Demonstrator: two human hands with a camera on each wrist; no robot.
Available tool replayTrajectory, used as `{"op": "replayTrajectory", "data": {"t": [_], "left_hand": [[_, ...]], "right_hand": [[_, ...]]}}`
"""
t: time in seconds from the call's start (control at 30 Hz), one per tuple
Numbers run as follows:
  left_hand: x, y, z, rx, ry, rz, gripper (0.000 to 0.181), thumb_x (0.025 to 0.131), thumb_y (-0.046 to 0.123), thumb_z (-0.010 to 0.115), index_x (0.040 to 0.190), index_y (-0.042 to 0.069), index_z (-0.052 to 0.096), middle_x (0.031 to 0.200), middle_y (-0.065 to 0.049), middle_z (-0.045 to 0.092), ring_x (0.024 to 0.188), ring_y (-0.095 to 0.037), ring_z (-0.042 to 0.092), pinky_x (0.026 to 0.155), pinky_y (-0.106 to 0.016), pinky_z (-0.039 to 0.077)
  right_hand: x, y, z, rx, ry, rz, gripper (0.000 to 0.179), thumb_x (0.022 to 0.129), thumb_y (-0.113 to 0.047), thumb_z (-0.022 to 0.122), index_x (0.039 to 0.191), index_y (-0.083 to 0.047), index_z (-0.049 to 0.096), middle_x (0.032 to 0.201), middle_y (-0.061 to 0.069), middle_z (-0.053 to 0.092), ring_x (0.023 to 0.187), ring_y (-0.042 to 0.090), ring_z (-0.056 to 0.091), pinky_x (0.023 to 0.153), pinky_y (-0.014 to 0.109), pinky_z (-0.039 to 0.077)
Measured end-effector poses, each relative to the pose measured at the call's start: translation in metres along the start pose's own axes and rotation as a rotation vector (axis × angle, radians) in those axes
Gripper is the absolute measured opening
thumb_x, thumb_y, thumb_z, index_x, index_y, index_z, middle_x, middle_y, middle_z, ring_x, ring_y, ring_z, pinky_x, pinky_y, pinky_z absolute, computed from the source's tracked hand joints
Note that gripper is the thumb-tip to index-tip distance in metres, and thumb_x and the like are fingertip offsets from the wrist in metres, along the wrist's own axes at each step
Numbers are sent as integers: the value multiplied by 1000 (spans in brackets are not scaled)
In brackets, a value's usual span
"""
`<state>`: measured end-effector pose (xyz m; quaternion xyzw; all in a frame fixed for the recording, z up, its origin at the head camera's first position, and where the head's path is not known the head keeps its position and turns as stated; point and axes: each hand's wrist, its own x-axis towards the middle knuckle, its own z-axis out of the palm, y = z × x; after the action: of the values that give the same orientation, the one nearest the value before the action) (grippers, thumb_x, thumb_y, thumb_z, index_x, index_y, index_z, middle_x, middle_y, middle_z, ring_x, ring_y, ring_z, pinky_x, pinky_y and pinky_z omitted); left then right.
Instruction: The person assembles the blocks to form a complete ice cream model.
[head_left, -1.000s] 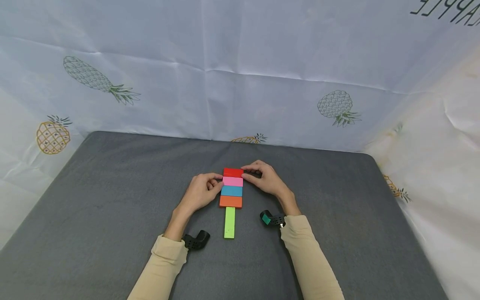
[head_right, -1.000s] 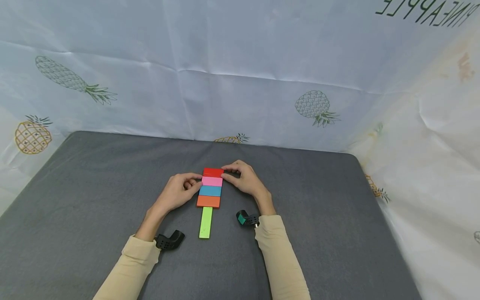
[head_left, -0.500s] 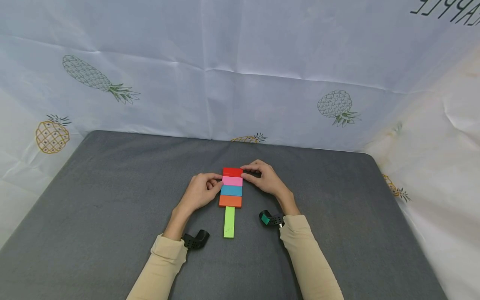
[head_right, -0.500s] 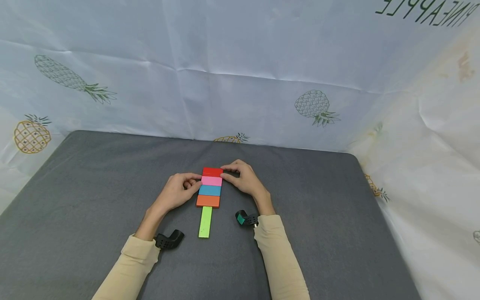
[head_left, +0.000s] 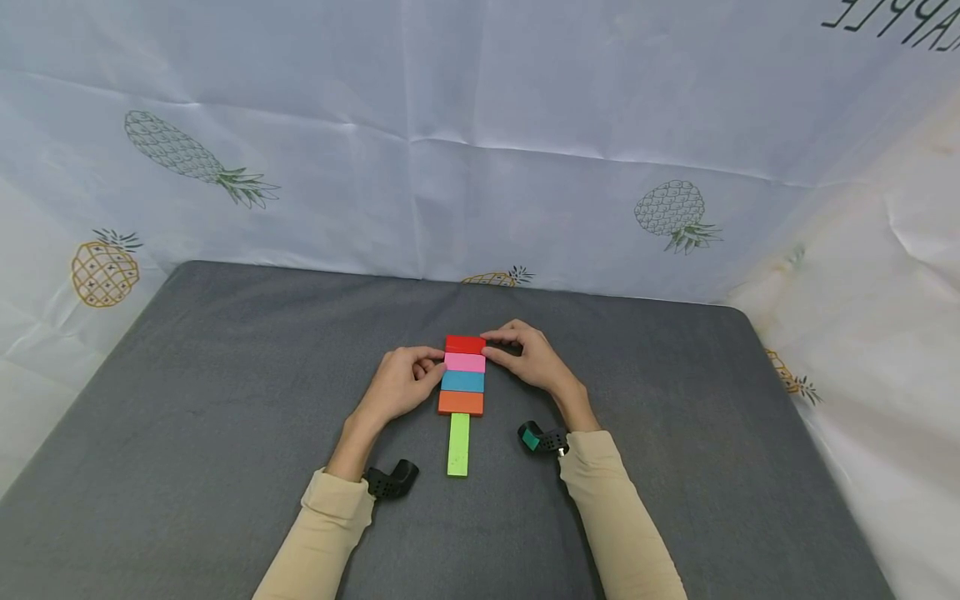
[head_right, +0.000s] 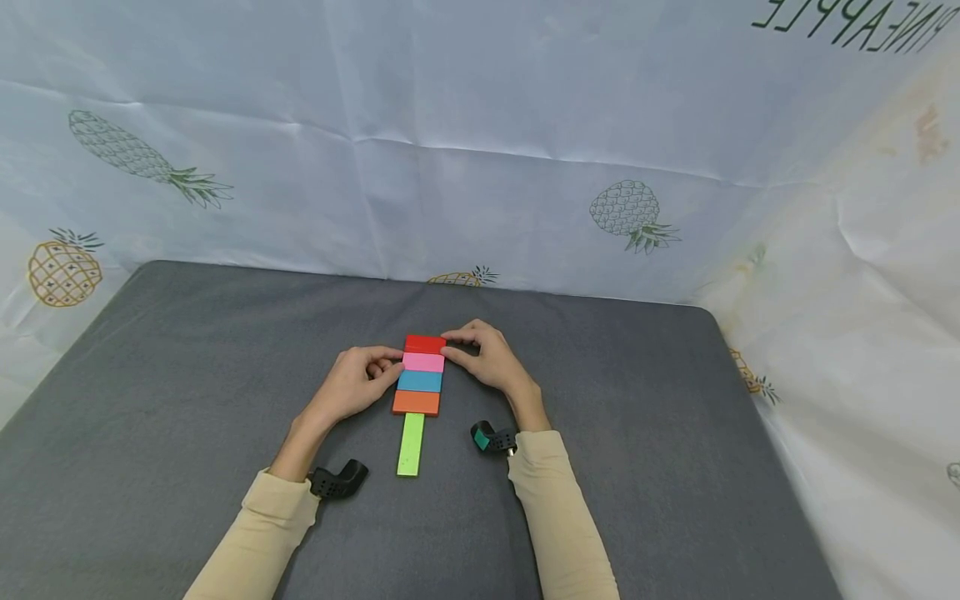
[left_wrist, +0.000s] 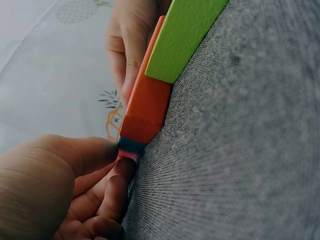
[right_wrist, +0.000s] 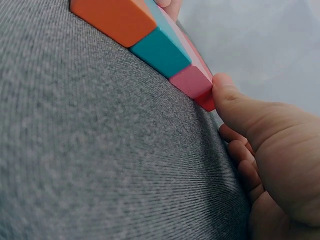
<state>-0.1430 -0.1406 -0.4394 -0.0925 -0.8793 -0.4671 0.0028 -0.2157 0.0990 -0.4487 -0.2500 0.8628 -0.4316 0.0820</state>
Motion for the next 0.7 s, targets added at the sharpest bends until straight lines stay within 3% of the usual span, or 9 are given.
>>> {"op": "replayTrajectory", "data": {"t": [0.33,0.7], "left_hand": [[0,-2,0,5,-2,-13,23,96,9,67,113,-5,73,77,-8,66,62,-12,51,60,-22,42],[0,-2,1,10,-2,-13,23,96,10,67,114,-4,73,77,-7,65,62,-12,51,61,-23,42]], "right_hand": [[-1,1,1,-19,-1,-9,33,96,-18,73,128,-8,72,112,12,65,97,21,57,86,34,46],[-11,3,2,-100,55,-87,40,97,-20,71,135,-7,67,118,13,67,102,24,59,92,40,49]]}}
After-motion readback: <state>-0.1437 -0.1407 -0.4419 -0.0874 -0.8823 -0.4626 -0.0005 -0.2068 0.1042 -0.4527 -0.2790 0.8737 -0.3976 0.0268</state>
